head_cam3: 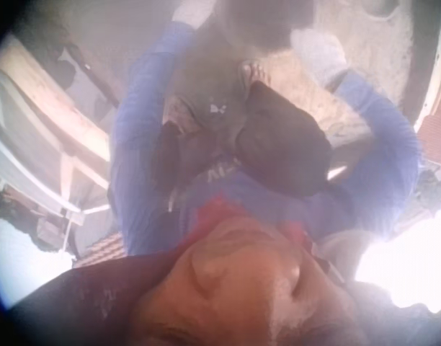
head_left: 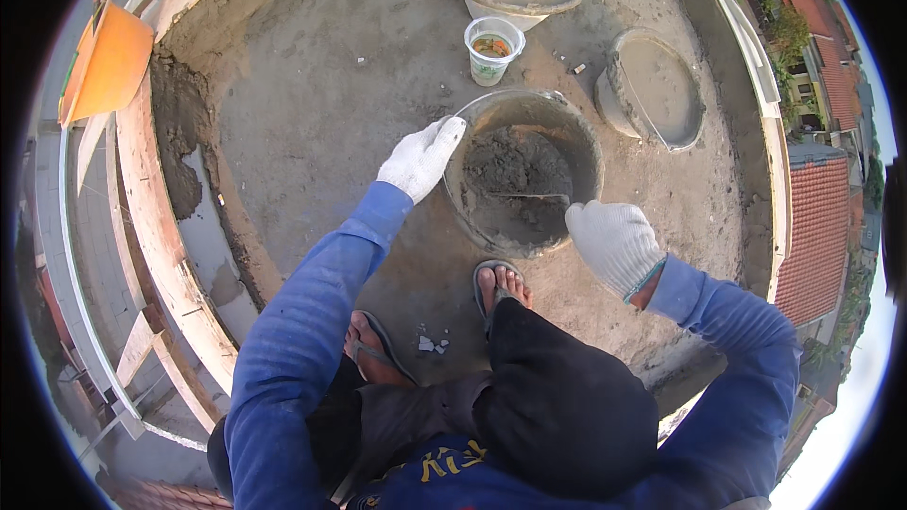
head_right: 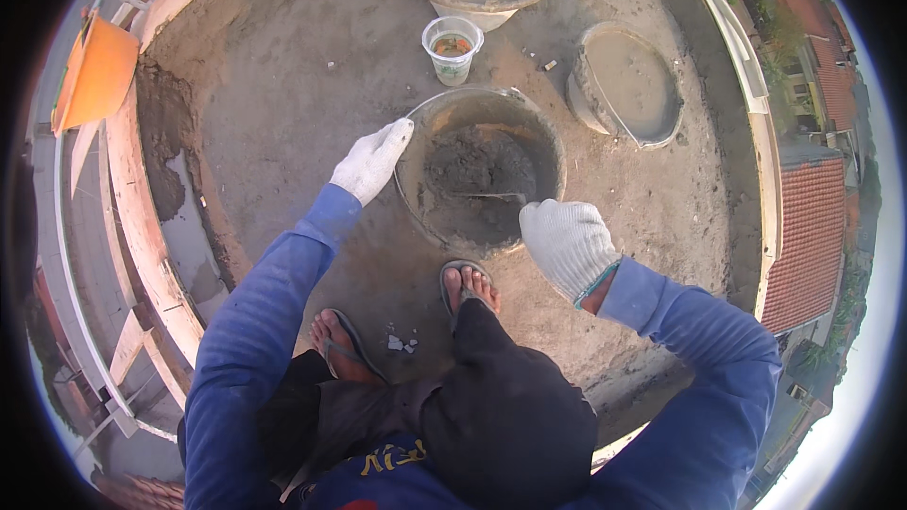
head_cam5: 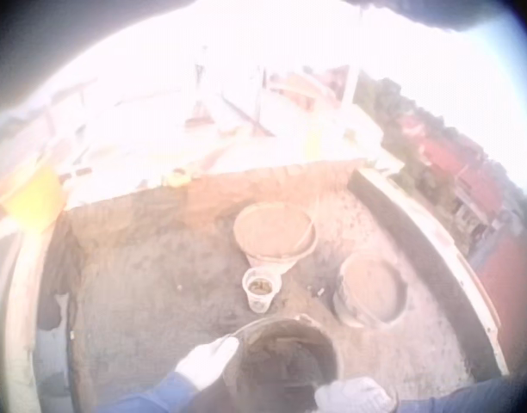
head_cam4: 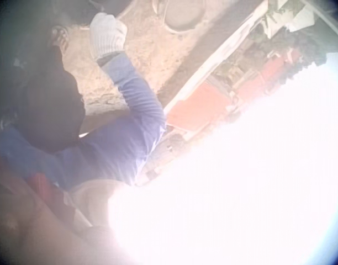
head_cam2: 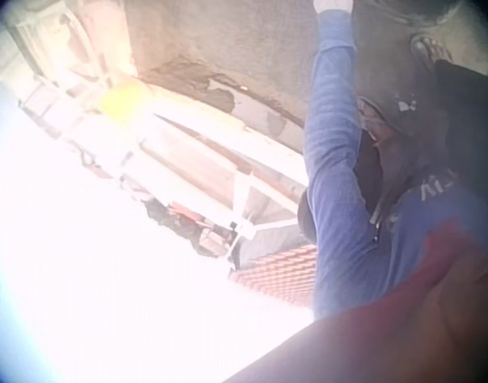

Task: The person scoops cement from a bucket using a trowel and applies it to a wooden frame on a rooftop. They repeatedly smooth and spread the cement along the frame's edge, occasionally retrieving tools from a nearby bucket.

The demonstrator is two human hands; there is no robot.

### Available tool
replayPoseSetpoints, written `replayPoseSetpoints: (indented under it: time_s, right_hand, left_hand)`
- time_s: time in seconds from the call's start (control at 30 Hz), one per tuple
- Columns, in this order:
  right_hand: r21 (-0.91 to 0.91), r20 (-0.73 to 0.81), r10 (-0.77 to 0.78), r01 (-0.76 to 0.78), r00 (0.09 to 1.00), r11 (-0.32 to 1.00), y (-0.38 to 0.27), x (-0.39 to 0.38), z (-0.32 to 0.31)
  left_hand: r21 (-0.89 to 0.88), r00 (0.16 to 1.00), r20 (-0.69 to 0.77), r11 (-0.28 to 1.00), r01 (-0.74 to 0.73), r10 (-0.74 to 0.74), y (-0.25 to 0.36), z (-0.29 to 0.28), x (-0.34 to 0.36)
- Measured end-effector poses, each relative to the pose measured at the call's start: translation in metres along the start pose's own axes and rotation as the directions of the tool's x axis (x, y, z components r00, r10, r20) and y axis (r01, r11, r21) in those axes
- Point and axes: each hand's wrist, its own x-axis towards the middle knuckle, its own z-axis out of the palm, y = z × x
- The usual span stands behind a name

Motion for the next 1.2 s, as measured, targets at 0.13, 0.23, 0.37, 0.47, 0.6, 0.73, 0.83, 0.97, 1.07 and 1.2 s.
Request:
replayPoseSetpoints:
  time_s: [0.13, 0.23, 0.37, 0.47, 0.6, 0.73, 0.83, 0.97, 1.07, 1.2]
  right_hand:
    - [0.007, 0.134, 0.199, -0.201, 0.971, 0.980, 0.034, -0.034, -0.038]
    - [-0.004, 0.079, 0.418, -0.419, 0.905, 0.908, 0.059, -0.043, -0.011]
    - [0.243, 0.238, 0.463, -0.514, 0.854, 0.823, 0.051, -0.060, 0.048]
    - [0.445, 0.368, 0.404, -0.540, 0.837, 0.714, 0.019, -0.082, 0.068]
    - [0.673, 0.455, 0.279, -0.531, 0.846, 0.514, -0.038, -0.077, 0.054]
    - [0.760, 0.649, 0.118, -0.649, 0.752, -0.038, -0.037, -0.064, 0.022]
    - [0.821, 0.539, 0.070, -0.505, 0.839, -0.266, -0.021, -0.089, 0.037]
    - [0.874, 0.446, 0.119, -0.404, 0.887, -0.270, -0.013, -0.075, 0.055]
    - [0.922, 0.381, 0.223, -0.351, 0.897, -0.163, -0.021, -0.050, 0.053]
    - [0.933, 0.357, 0.194, -0.336, 0.914, -0.133, -0.033, -0.023, -0.008]
  left_hand:
    - [-0.355, 0.976, -0.219, 0.932, -0.077, -0.003, 0.009, 0.074, -0.024]
    - [-0.368, 0.959, -0.263, 0.908, -0.200, 0.104, 0.050, 0.119, -0.044]
    - [-0.272, 0.923, -0.218, 0.889, -0.368, 0.316, 0.058, 0.137, -0.057]
    - [-0.301, 0.888, -0.213, 0.837, -0.457, 0.408, 0.047, 0.131, -0.058]
    - [-0.359, 0.914, -0.246, 0.845, -0.396, 0.323, 0.051, 0.123, -0.056]
    - [-0.321, 0.922, -0.215, 0.869, -0.377, 0.321, 0.047, 0.119, -0.042]
    - [-0.454, 0.973, -0.176, 0.865, -0.213, 0.147, 0.049, 0.112, -0.031]
    - [-0.323, 0.961, -0.267, 0.934, -0.154, 0.066, 0.031, 0.084, -0.016]
    - [-0.215, 0.983, -0.165, 0.970, -0.116, 0.081, -0.001, 0.042, 0.001]
    - [0.324, 0.995, 0.070, 0.945, 0.041, -0.067, 0.006, -0.058, -0.021]
